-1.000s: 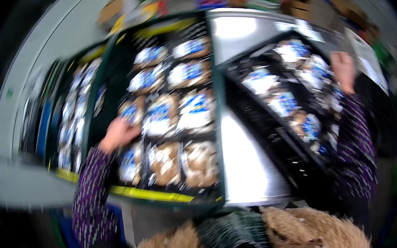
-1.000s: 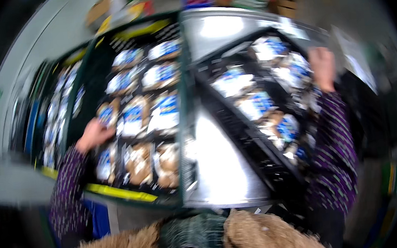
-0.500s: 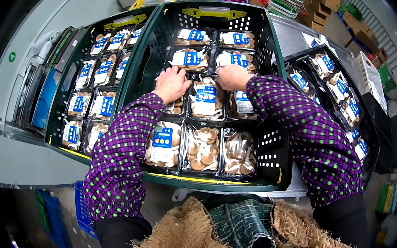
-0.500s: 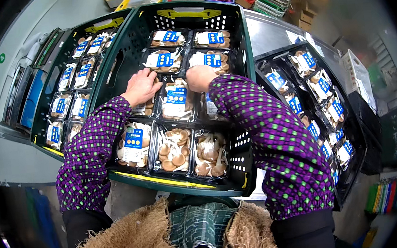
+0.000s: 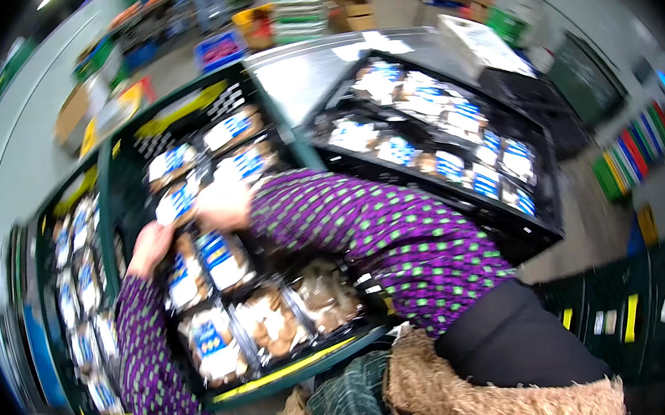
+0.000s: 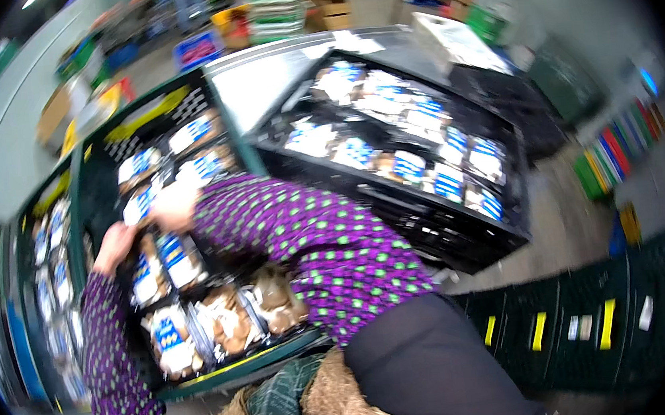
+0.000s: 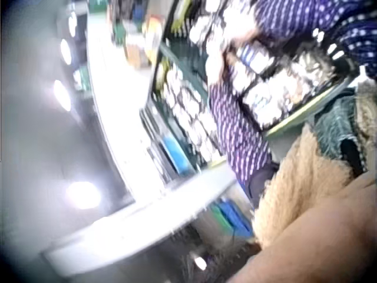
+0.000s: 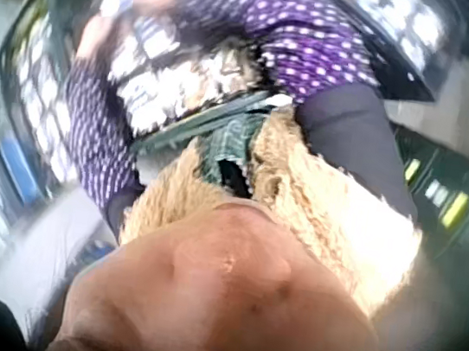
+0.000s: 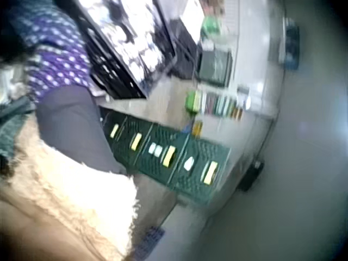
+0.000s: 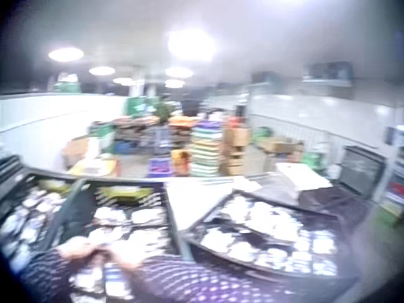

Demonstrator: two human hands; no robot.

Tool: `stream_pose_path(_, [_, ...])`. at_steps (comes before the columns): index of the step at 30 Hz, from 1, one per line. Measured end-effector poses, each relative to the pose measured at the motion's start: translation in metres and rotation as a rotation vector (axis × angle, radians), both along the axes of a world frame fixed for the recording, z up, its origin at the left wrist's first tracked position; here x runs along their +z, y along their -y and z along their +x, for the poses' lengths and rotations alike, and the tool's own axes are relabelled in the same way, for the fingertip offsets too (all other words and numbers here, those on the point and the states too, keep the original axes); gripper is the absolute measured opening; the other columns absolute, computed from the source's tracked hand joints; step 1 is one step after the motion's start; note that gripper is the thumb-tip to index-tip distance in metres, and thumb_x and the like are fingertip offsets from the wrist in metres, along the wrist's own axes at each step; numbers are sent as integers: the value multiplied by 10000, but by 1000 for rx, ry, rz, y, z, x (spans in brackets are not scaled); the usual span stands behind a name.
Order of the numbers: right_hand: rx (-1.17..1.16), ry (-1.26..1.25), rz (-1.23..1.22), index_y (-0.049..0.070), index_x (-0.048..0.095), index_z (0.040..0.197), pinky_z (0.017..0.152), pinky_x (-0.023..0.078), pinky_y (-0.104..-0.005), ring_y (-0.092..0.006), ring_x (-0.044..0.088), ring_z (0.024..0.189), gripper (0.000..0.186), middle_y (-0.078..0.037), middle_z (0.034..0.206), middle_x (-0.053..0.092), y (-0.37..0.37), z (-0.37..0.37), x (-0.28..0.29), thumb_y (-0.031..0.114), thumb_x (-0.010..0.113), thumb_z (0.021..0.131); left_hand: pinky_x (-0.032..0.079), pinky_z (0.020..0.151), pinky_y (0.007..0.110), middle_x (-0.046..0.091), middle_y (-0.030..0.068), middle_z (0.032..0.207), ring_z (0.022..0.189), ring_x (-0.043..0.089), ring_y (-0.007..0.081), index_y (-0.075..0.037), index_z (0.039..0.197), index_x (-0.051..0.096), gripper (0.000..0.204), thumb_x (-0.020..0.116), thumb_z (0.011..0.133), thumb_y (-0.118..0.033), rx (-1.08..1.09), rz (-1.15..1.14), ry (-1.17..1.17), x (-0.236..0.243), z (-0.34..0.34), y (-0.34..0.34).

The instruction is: The person moves containers of mushrooms from one crate to another and applies several adhesive labels to each package by hand.

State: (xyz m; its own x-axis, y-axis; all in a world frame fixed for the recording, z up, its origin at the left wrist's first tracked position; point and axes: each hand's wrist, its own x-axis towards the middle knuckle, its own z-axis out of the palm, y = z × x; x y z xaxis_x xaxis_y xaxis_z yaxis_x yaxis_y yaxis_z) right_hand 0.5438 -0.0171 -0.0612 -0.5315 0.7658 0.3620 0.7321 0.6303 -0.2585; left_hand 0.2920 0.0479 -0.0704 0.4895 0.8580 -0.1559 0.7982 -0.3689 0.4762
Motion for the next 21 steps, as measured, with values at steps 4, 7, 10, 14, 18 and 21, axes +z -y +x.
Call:
stream_pose_path(4, [-116, -156, 413, 57, 705, 794, 656, 534, -454, -316, 692, 721, 162, -146, 720, 672, 13, 9, 121, 204, 651, 752, 497, 847, 416, 675, 217, 1000, 924, 659, 327, -12, 1103, 642, 404, 444, 981, -342, -40, 155, -77, -29, -33, -30])
stream_pose_path(7, [-305, -174, 435, 62, 707, 798, 640, 529, -436, -329, 696, 727, 161, -164, 746, 681, 43, 79, 226, 188, 607, 784, 478, 915, 428, 619, 188, 1226, 1065, 602, 378, -92, 1169, 655, 388, 496, 960, -378, -60, 295, -408, -23, 16, 4])
stream_pose_path(10, [-405, -167, 521, 90, 710, 870, 639, 540, -382, -266, 676, 697, 199, -121, 752, 679, 99, 172, 296, 259, 607, 863, 476, 839, 431, 636, 167, 1058, 998, 600, 357, -71, 1021, 702, 371, 520, 949, -387, 65, 317, -333, 1, 39, 26])
stream_pose_path(14, [-340, 268, 312, 18, 617, 805, 548, 455, -337, -167, 554, 580, 270, -88, 613, 535, 166, 323, 304, 252, 618, 940, 452, 698, 450, 609, 177, 809, 820, 607, 348, -34, 887, 694, 400, 508, 969, -379, 137, 479, -101, -43, -9, 26])
stream_pose_path(18, [-818, 340, -149, 0, 616, 795, 631, 475, -399, -246, 587, 661, 296, -153, 693, 586, 239, 489, 232, 277, 639, 898, 345, 555, 486, 512, 259, 602, 541, 540, 391, 73, 690, 581, 643, 436, 1001, -471, 359, 411, -3, -33, 25, 15])
stream_pose_path(21, [-1031, 171, -396, 18, 669, 823, 692, 499, -428, -304, 643, 735, 330, -173, 752, 650, 270, 573, 171, 345, 650, 869, 337, 546, 497, 503, 269, 599, 542, 530, 424, 68, 676, 589, 648, 438, 998, -474, 254, 525, -16, -32, 47, -1])
